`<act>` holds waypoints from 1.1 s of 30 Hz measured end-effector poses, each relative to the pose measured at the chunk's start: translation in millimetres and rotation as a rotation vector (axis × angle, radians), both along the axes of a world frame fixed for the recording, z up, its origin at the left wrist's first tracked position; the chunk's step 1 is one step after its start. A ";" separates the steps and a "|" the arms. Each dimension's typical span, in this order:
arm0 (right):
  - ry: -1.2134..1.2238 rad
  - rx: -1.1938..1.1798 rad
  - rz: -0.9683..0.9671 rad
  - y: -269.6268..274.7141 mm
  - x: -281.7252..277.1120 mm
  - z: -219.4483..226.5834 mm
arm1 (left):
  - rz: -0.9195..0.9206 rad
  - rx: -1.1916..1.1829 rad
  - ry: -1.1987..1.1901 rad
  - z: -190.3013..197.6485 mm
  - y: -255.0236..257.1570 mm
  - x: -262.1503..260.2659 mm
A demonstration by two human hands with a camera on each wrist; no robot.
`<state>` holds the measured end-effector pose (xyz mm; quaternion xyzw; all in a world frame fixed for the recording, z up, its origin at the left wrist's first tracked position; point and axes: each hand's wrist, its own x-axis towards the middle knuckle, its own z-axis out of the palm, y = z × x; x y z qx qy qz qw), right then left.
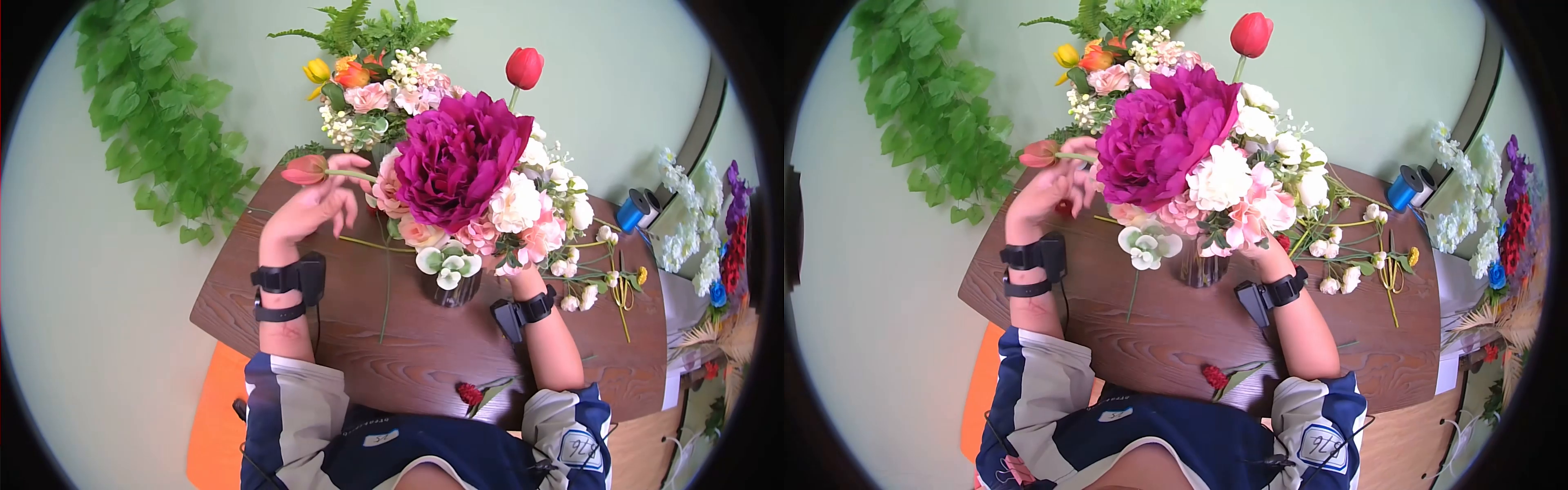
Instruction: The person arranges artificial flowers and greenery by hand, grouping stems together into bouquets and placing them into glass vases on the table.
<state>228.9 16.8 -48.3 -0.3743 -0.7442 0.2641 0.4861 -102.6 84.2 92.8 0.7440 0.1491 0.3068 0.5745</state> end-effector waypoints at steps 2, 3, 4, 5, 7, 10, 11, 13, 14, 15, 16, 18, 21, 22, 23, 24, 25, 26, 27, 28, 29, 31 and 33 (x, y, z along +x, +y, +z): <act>-0.043 0.029 -0.021 4.9 2.8 3.4 | -0.100 0.060 -0.303 -13.0 15.4 7.7; -0.027 0.021 -0.018 6.8 3.6 3.1 | -0.055 0.022 -0.449 -19.2 21.1 11.3; -0.011 0.008 -0.016 6.8 4.9 1.7 | -0.008 -0.022 -0.594 -22.5 22.4 16.2; 0.004 -0.007 -0.012 6.3 6.1 0.6 | -0.010 -0.024 -0.595 -12.4 8.3 26.0; 0.037 -0.035 -0.003 6.4 7.2 -1.8 | 0.128 -0.052 -0.749 6.1 -23.3 41.2; 0.092 -0.077 0.010 4.6 7.7 -5.3 | 0.178 0.005 -0.773 11.1 -35.2 44.8; 0.111 -0.092 0.012 2.6 7.9 -6.6 | 0.229 0.057 -0.755 11.3 -37.6 45.6; 0.144 -0.121 0.022 0.2 7.9 -6.3 | 0.259 0.041 -0.733 11.1 -41.1 46.8; 0.159 -0.132 0.029 0.3 7.2 -4.9 | 0.291 0.029 -0.712 11.3 -41.6 47.1; 0.158 -0.130 0.030 -0.9 5.4 -4.4 | 0.291 0.031 -0.713 11.4 -41.3 47.2; 0.235 -0.056 0.026 -5.0 -0.2 -0.3 | 0.338 0.054 -0.676 11.3 -41.0 47.2; 0.663 -0.257 0.398 -6.3 -7.2 12.6 | 0.384 0.076 -0.640 12.7 -42.5 49.5; 0.606 -0.243 0.371 -4.9 -13.5 24.7 | 0.359 0.066 -0.585 20.0 -45.7 55.3; 0.578 -0.238 0.358 -9.4 -16.0 27.3 | 0.335 0.066 -0.515 23.0 -42.5 56.6; 0.550 -0.234 0.345 -7.6 -19.6 31.1 | 0.311 0.064 -0.445 26.8 -39.9 58.2; 0.521 -0.231 0.333 -2.6 -24.9 35.1 | 0.316 0.057 -0.435 30.7 -38.0 61.8; 0.494 -0.227 0.322 -4.2 -25.3 37.2 | 0.317 0.055 -0.438 34.9 -35.4 62.5; 0.468 -0.221 0.310 -8.2 -24.4 39.6 | 0.256 0.039 -0.381 39.0 -32.6 63.0; 0.443 -0.216 0.297 -2.9 -27.4 43.1 | 0.194 0.022 -0.323 42.4 -29.8 63.7; 0.418 -0.211 0.284 -7.9 -27.7 44.0 | 0.235 0.056 -0.258 44.9 -27.5 65.5; 0.394 -0.205 0.271 -2.8 -27.6 48.9 | 0.234 0.054 -0.257 47.6 -27.4 66.9; 0.346 -0.194 0.242 -5.0 -28.9 52.5 | 0.218 0.055 -0.189 51.4 -28.1 69.5; 0.298 -0.186 0.214 -7.0 -31.5 55.3 | 0.258 0.085 -0.185 43.8 -25.2 70.2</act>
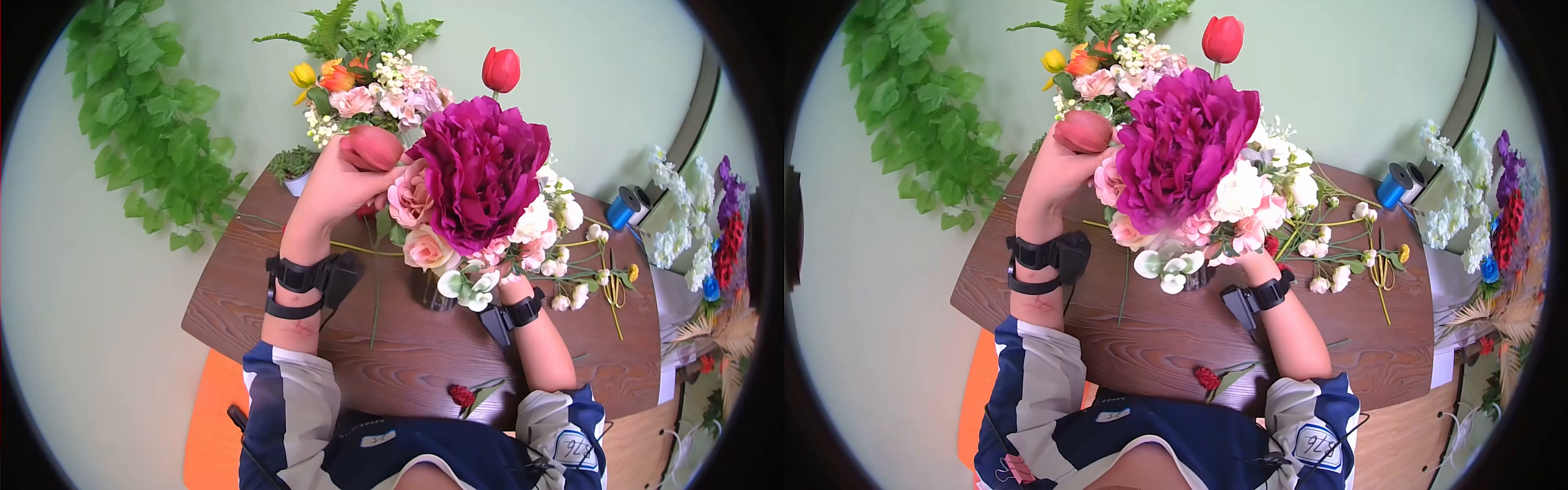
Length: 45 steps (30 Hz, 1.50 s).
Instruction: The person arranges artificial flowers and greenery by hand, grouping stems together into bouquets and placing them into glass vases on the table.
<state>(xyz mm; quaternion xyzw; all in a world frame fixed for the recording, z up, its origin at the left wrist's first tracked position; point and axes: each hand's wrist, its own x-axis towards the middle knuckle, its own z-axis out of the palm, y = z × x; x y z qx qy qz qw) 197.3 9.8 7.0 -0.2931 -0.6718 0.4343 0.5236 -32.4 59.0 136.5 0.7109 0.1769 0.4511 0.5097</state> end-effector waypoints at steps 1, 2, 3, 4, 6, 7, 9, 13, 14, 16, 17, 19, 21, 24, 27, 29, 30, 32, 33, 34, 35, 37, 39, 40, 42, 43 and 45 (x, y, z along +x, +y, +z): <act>-0.024 0.006 -0.012 15.5 -2.0 11.7 | 0.046 0.029 0.006 -3.9 1.1 -0.4; -0.049 0.011 -0.023 12.4 -1.3 12.2 | 0.045 0.027 0.007 -7.0 0.8 -0.9; -0.074 0.017 -0.034 4.1 -3.3 9.4 | 0.042 -0.012 -0.020 -10.1 -0.4 -1.8; -0.099 0.023 -0.044 0.8 -5.2 9.7 | 0.040 -0.050 -0.048 -12.5 -1.6 -3.0; -0.150 0.036 -0.063 3.8 -8.4 16.4 | 0.027 -0.009 -0.041 -14.2 -1.3 -11.9; -0.175 0.043 -0.074 -7.6 -3.0 16.0 | 0.012 0.034 -0.034 -14.7 -0.4 -17.1; -0.225 0.058 -0.100 -6.3 -4.2 18.9 | -0.033 0.055 -0.088 -17.5 3.6 -24.1; -0.324 0.086 -0.143 -9.7 -7.5 27.1 | -0.103 0.045 -0.103 -14.0 1.8 -42.0; -0.347 0.092 -0.152 -12.7 -7.1 27.2 | -0.111 0.061 -0.075 -14.0 2.3 -44.0; -0.393 0.103 -0.169 -14.9 -10.2 29.7 | -0.116 0.025 -0.083 -15.2 6.9 -43.5; -0.416 0.107 -0.178 -17.7 -9.3 30.5 | -0.122 -0.010 -0.094 -16.9 9.6 -42.6; -0.467 0.118 -0.194 -18.3 -12.0 35.1 | -0.114 -0.032 -0.184 -24.2 14.4 -33.7; -0.519 0.133 -0.210 -18.3 -15.5 40.8 | -0.122 -0.058 -0.344 -31.7 14.9 -21.0; -0.602 0.163 -0.236 -17.7 -18.6 51.3 | -0.117 -0.165 -0.445 -36.0 15.7 -8.7; -0.691 0.191 -0.263 -20.9 -23.6 60.4 | -0.098 -0.142 -0.449 -37.0 17.8 -4.9; -0.751 0.211 -0.276 -51.6 0.3 50.7 | -0.077 -0.106 -0.443 -33.8 13.2 -4.9; -0.781 0.222 -0.282 -68.7 16.2 45.4 | -0.073 -0.104 -0.449 -32.4 10.3 -6.7; -0.948 0.027 -0.416 -86.8 -8.2 67.7 | -0.039 0.008 -0.372 -28.9 3.6 -10.9; -1.189 0.341 -0.559 -105.4 -19.9 73.6 | -0.011 0.016 -0.339 -24.4 -3.7 -12.6; -1.436 0.063 -0.434 -127.6 -41.0 93.1 | -0.007 0.018 -0.341 -20.4 -9.5 -13.4; -1.714 -0.137 -0.206 -140.8 -69.5 124.9 | -0.023 0.067 -0.321 -17.2 -14.9 -13.4; -1.115 0.484 -0.296 -160.1 -87.6 115.4 | -0.026 0.146 -0.270 -13.6 -23.3 -14.8; -1.102 0.895 -0.554 -167.5 -107.5 125.7 | -0.051 0.121 -0.240 -8.2 -32.4 -18.0; -1.132 1.011 -0.654 -169.6 -112.9 132.3 | -0.078 0.099 -0.204 -6.7 -36.0 -19.3; -1.242 1.017 -1.132 -154.1 -128.4 126.3 | -0.072 0.099 -0.201 -6.5 -42.5 -19.1; -1.275 0.916 -1.167 -142.1 -128.9 130.8 | -0.050 0.097 -0.198 -5.2 -46.1 -18.8; -1.237 0.949 -1.196 -120.5 -120.3 124.6 | 0.024 0.142 -0.201 -5.3 -50.0 -15.6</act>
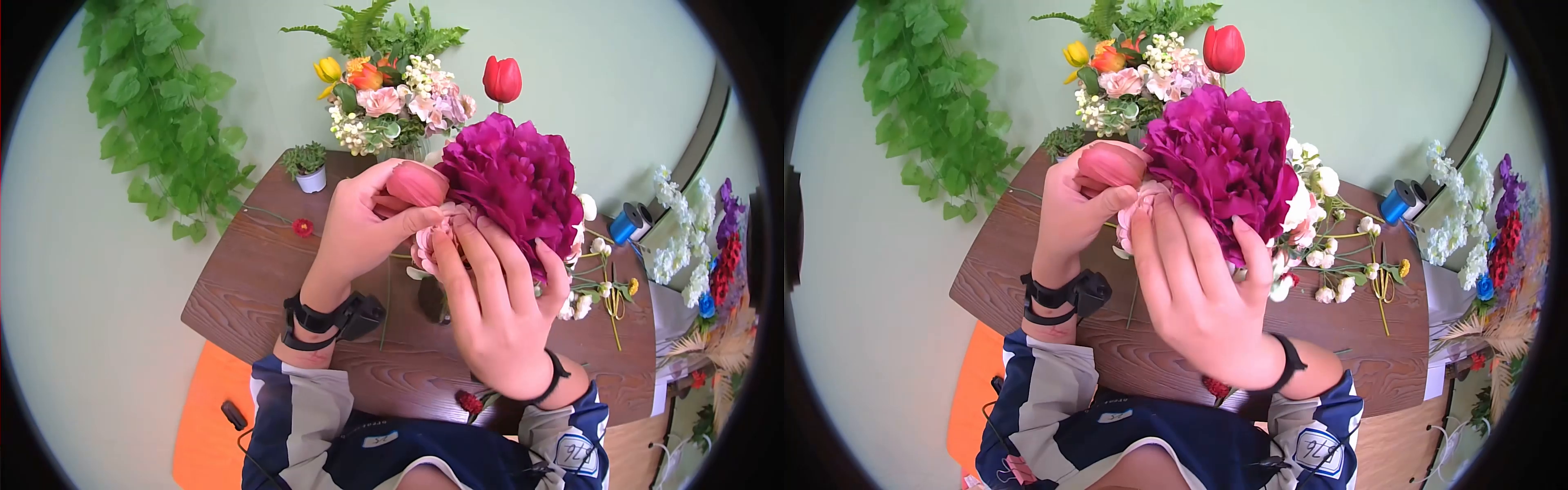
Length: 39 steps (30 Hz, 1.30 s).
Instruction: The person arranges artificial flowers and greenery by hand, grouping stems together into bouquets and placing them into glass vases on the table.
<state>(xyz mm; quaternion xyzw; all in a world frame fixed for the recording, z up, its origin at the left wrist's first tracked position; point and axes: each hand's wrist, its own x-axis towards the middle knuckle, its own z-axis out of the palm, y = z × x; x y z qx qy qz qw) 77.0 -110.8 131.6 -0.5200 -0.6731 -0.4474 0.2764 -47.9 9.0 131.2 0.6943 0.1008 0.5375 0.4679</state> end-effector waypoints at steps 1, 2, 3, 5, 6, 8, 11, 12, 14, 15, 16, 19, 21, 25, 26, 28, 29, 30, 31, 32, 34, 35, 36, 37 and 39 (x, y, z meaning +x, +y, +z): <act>-0.017 0.053 0.016 4.7 3.1 -3.2 | -0.001 0.003 0.000 0.2 -0.7 0.2; -0.019 0.057 0.015 5.9 6.3 -6.2 | 0.026 0.017 0.022 0.3 -1.5 0.7; -0.042 0.095 0.085 6.7 9.4 -8.4 | 0.053 0.030 0.043 0.6 -1.8 1.6; -0.063 0.133 0.154 4.8 10.3 -9.2 | 0.095 -0.007 0.048 4.9 -4.0 6.2; -0.090 0.085 0.197 1.1 7.9 -9.3 | 0.138 -0.046 0.056 7.4 -5.6 8.4; -0.150 0.013 0.262 -0.5 8.1 -11.7 | 0.137 -0.035 0.084 10.2 -9.7 10.9; -0.040 0.058 0.203 6.2 8.0 -9.1 | 0.172 0.096 0.129 11.4 -20.6 9.6; -0.060 0.045 0.170 7.8 11.7 -9.2 | 0.180 0.131 0.150 8.9 -21.5 7.1; -0.077 0.065 0.123 10.2 10.2 -14.6 | 0.205 0.087 0.170 4.9 -20.7 0.2; -0.098 0.082 0.083 11.3 8.3 -18.6 | 0.203 0.085 0.176 3.4 -16.3 -3.6; -0.135 0.084 0.033 11.6 6.5 -23.9 | 0.223 0.201 0.160 2.5 -9.5 -7.0; -0.161 0.281 0.019 19.2 7.8 -29.8 | 0.223 0.220 0.114 4.6 -7.1 -12.2; -0.169 0.278 0.027 12.4 11.6 -27.3 | 0.198 0.265 0.206 8.3 -4.8 -21.0; -0.187 0.217 0.207 -7.8 25.3 -31.6 | 0.198 0.397 0.376 20.8 -5.3 -38.1; -0.189 0.184 0.309 -12.5 30.0 -32.9 | 0.203 0.397 0.428 25.4 -7.7 -41.3; -0.208 0.198 0.365 -17.5 36.5 -32.2 | 0.209 0.393 0.482 27.3 -8.5 -47.8; -0.226 0.215 0.419 -19.7 37.2 -31.8 | 0.248 0.432 0.509 27.2 -8.4 -51.4; -0.194 0.260 0.420 -21.3 37.0 -30.4 | 0.288 0.473 0.533 27.5 -8.2 -54.6; -0.194 0.261 0.419 -26.4 40.1 -26.1 | 0.287 0.475 0.533 25.6 -8.0 -58.2; -0.162 0.205 0.440 -34.3 47.5 -20.0 | 0.303 0.422 0.438 22.2 -8.4 -61.4; -0.117 0.149 0.487 -43.2 63.4 -13.7 | 0.298 0.325 0.196 20.4 -17.5 -59.1; -0.116 0.153 0.483 -44.7 69.8 -9.1 | 0.295 0.330 0.197 18.1 -22.5 -58.4; -0.055 0.045 0.514 -44.2 76.0 -1.9 | 0.290 0.321 0.135 15.7 -27.1 -57.9; 0.006 -0.064 0.543 -41.4 82.9 4.1 | 0.283 0.311 0.072 15.0 -29.4 -55.7; 0.139 -0.216 0.684 -27.2 99.5 9.1 | 0.316 0.421 0.063 16.9 -32.7 -46.9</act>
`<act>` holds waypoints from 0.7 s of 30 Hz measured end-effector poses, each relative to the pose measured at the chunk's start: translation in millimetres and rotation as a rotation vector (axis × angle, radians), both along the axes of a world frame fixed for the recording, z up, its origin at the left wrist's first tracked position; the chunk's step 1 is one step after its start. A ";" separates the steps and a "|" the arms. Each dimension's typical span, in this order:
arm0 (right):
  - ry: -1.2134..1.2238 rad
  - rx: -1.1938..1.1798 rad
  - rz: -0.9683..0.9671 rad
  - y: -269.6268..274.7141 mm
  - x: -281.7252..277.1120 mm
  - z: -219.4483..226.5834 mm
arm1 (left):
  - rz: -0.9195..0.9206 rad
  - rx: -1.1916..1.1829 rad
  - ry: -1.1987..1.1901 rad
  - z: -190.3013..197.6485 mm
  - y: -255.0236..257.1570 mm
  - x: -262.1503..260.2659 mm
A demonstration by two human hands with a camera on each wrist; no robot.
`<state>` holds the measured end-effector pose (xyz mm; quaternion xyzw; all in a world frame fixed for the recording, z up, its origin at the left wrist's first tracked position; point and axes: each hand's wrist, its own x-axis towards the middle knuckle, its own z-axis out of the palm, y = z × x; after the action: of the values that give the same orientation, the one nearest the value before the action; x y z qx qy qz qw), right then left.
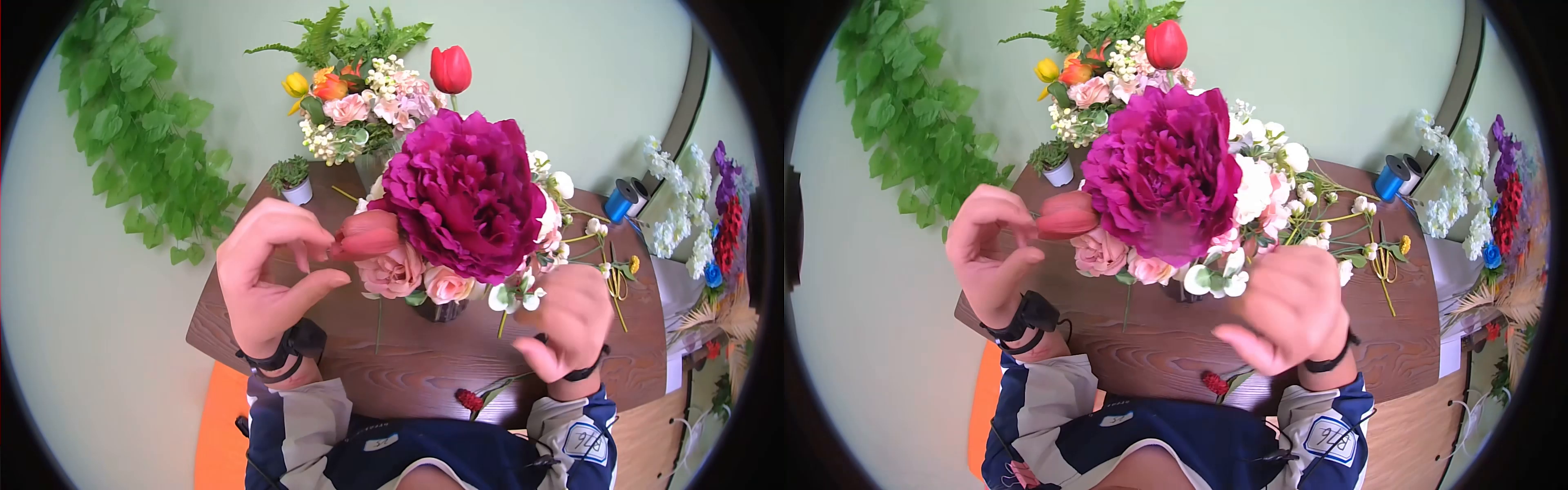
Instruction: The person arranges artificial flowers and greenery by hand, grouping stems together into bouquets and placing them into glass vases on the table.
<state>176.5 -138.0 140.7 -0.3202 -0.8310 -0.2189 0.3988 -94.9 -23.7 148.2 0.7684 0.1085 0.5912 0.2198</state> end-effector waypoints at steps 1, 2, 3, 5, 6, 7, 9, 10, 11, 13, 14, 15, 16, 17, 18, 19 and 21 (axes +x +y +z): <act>-0.036 -0.268 0.016 -0.3 8.0 3.6 | 0.054 0.048 0.036 0.3 -2.0 2.5; -0.069 -0.536 0.035 -1.6 14.2 5.8 | 0.110 0.097 0.074 1.1 -3.3 4.7; -0.066 -0.532 0.035 -1.0 17.9 2.4 | 0.110 0.102 0.077 2.0 -3.4 7.1; -0.168 -0.859 -0.024 4.6 25.0 -13.7 | 0.244 0.133 0.082 2.0 -2.7 12.9; -0.220 -0.913 -0.124 8.1 26.2 -21.8 | 0.241 0.137 0.088 1.0 -1.5 14.3; -0.213 -0.873 -0.112 18.8 31.0 -38.1 | 0.234 0.119 0.085 0.1 1.0 13.3; -0.170 -0.917 -0.177 32.2 31.9 -43.3 | 0.222 0.055 0.084 1.0 1.9 9.9; -0.124 -0.868 -0.131 41.4 36.2 -51.3 | 0.219 0.053 0.093 1.2 1.0 7.1; -0.079 -0.876 -0.158 44.6 39.6 -52.4 | 0.221 0.054 0.075 1.3 0.5 3.9; -0.022 -0.884 -0.130 56.3 47.5 -58.0 | 0.188 0.074 -0.008 0.3 3.3 -2.8; -0.092 -0.969 -0.250 56.5 54.6 -56.1 | 0.174 0.036 -0.046 -1.0 1.4 -6.5; -0.016 -0.885 -0.213 57.8 57.5 -58.4 | 0.177 -0.044 -0.061 -1.7 1.3 -8.1; 0.057 -0.798 -0.178 57.9 60.1 -61.0 | 0.180 -0.122 -0.078 -2.1 2.4 -10.2; 0.158 -0.725 -0.149 56.3 57.1 -58.1 | 0.174 -0.123 -0.076 -2.5 9.7 -13.0; 0.163 -0.725 -0.154 57.8 57.4 -59.4 | 0.173 -0.248 0.131 -3.7 23.6 -15.1; 0.192 -0.683 -0.112 60.9 59.1 -61.9 | 0.170 -0.372 0.339 -7.3 38.1 -13.2; 0.219 -0.698 -0.064 62.1 59.5 -61.5 | -0.094 -0.544 0.389 -29.7 56.4 -2.0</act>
<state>236.0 -75.9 79.2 -0.4842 -0.7976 0.1012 0.3451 -96.9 32.7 118.5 0.7842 0.2666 0.3720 0.4190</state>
